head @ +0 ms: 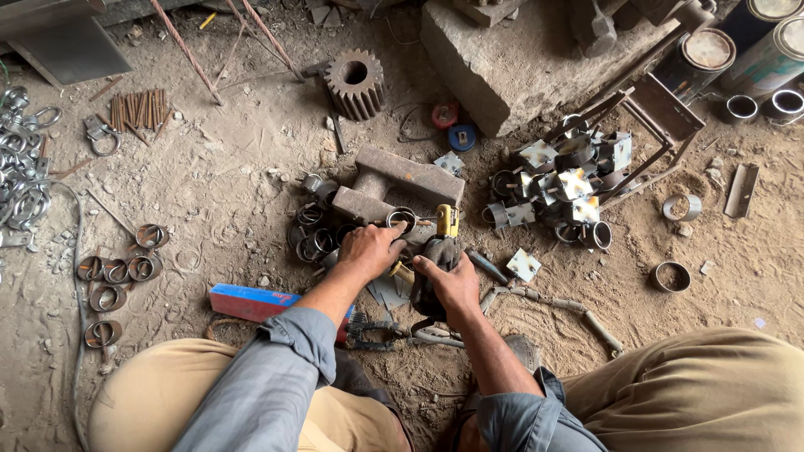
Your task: The person joins small metal rings together by applying a welding torch to the points where the rings meet, while holding them in place on a metal block.
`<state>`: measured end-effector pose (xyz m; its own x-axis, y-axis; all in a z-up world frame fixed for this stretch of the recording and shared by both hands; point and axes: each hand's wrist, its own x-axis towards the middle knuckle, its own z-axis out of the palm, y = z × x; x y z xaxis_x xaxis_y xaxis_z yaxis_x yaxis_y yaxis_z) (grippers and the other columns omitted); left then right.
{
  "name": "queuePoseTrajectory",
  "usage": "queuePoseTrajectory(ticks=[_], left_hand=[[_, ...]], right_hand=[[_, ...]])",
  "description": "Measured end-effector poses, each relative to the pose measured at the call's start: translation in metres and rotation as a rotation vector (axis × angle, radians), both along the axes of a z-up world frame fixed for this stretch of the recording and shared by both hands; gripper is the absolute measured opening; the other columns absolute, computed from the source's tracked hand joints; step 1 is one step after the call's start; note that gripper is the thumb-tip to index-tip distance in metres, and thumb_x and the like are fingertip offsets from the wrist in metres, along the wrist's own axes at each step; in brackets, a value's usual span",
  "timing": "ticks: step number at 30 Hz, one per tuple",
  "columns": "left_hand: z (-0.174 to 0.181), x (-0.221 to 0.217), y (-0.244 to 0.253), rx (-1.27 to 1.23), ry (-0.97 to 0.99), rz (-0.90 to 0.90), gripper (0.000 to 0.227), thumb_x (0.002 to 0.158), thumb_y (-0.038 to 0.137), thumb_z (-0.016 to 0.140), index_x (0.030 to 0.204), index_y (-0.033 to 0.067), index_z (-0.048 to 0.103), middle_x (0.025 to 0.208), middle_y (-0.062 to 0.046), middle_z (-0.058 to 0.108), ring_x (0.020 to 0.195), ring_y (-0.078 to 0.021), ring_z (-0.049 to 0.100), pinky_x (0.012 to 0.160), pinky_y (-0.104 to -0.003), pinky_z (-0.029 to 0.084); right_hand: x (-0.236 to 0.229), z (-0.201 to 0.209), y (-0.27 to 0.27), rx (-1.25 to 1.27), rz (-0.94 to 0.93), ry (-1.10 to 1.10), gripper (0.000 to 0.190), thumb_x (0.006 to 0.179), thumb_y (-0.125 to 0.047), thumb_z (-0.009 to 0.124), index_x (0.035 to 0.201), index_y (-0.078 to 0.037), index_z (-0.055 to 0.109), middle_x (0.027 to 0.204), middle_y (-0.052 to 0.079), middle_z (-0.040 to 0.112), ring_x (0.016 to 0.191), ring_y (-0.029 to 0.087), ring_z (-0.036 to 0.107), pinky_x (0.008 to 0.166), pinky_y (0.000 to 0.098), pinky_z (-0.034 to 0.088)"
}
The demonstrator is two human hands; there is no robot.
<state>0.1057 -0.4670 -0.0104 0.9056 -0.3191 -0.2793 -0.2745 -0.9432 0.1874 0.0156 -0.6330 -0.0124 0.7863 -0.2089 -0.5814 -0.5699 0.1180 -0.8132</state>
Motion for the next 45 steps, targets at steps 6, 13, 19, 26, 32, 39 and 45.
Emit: queuePoseTrajectory(ticks=[6, 13, 19, 26, 32, 39, 45], left_hand=[[-0.003, 0.002, 0.001, -0.002, 0.047, 0.015, 0.045, 0.097, 0.045, 0.063, 0.141, 0.0354, 0.060, 0.099, -0.013, 0.077, 0.088, -0.0279, 0.075, 0.081, -0.042, 0.061], [-0.002, 0.001, 0.003, -0.001, 0.037, 0.024, 0.041, 0.098, 0.044, 0.063, 0.139, 0.0374, 0.061, 0.102, -0.012, 0.077, 0.091, -0.0299, 0.075, 0.081, -0.044, 0.060], [-0.001, 0.001, 0.002, 0.007, 0.073, 0.035, 0.044, 0.099, 0.043, 0.059, 0.143, 0.0380, 0.058, 0.100, -0.013, 0.077, 0.090, -0.0313, 0.075, 0.081, -0.045, 0.060], [-0.001, 0.000, 0.002, -0.029, 0.078, 0.052, 0.042, 0.098, 0.042, 0.061, 0.140, 0.0378, 0.061, 0.097, -0.013, 0.077, 0.086, -0.0307, 0.076, 0.079, -0.045, 0.060], [-0.001, -0.001, 0.003, -0.021, -0.001, 0.021, 0.043, 0.096, 0.042, 0.064, 0.139, 0.0401, 0.061, 0.098, -0.015, 0.076, 0.090, -0.0345, 0.074, 0.081, -0.048, 0.059], [-0.002, -0.002, 0.002, -0.036, -0.004, 0.025, 0.043, 0.095, 0.042, 0.064, 0.138, 0.0394, 0.061, 0.099, -0.016, 0.075, 0.092, -0.0359, 0.074, 0.082, -0.049, 0.059], [0.007, -0.003, 0.000, -0.079, -0.004, 0.044, 0.040, 0.094, 0.041, 0.060, 0.133, 0.0352, 0.065, 0.102, -0.017, 0.075, 0.095, -0.0389, 0.072, 0.085, -0.051, 0.057]], right_hand=[[0.001, -0.007, 0.000, 0.022, 0.004, 0.006, 0.065, 0.077, -0.031, 0.087, 0.123, -0.001, 0.051, 0.086, 0.013, 0.068, 0.062, 0.017, 0.070, 0.054, 0.0337, 0.064], [0.001, 0.000, 0.002, 0.080, -0.009, -0.019, 0.069, 0.072, -0.034, 0.087, 0.123, -0.002, 0.053, 0.087, 0.014, 0.069, 0.063, 0.018, 0.069, 0.055, 0.0337, 0.063], [0.005, -0.010, 0.003, -0.190, -0.034, -0.051, 0.090, 0.075, -0.038, 0.094, 0.134, 0.003, 0.041, 0.100, 0.015, 0.068, 0.076, 0.015, 0.072, 0.064, 0.0294, 0.064], [0.002, -0.007, 0.001, -0.035, -0.066, -0.052, 0.063, 0.074, -0.030, 0.088, 0.121, -0.002, 0.056, 0.095, 0.012, 0.073, 0.074, 0.018, 0.072, 0.064, 0.0322, 0.063], [0.002, 0.008, 0.004, 0.021, -0.098, -0.047, 0.057, 0.073, -0.025, 0.089, 0.116, -0.002, 0.059, 0.091, 0.010, 0.072, 0.070, 0.018, 0.071, 0.061, 0.0331, 0.062], [0.001, 0.004, 0.004, -0.003, -0.068, -0.053, 0.055, 0.074, -0.025, 0.090, 0.114, -0.003, 0.060, 0.090, 0.010, 0.073, 0.070, 0.016, 0.070, 0.061, 0.0310, 0.061], [0.002, 0.008, 0.001, 0.030, -0.011, -0.044, 0.050, 0.075, -0.024, 0.088, 0.114, -0.003, 0.062, 0.089, 0.011, 0.073, 0.069, 0.017, 0.071, 0.061, 0.0321, 0.061]])
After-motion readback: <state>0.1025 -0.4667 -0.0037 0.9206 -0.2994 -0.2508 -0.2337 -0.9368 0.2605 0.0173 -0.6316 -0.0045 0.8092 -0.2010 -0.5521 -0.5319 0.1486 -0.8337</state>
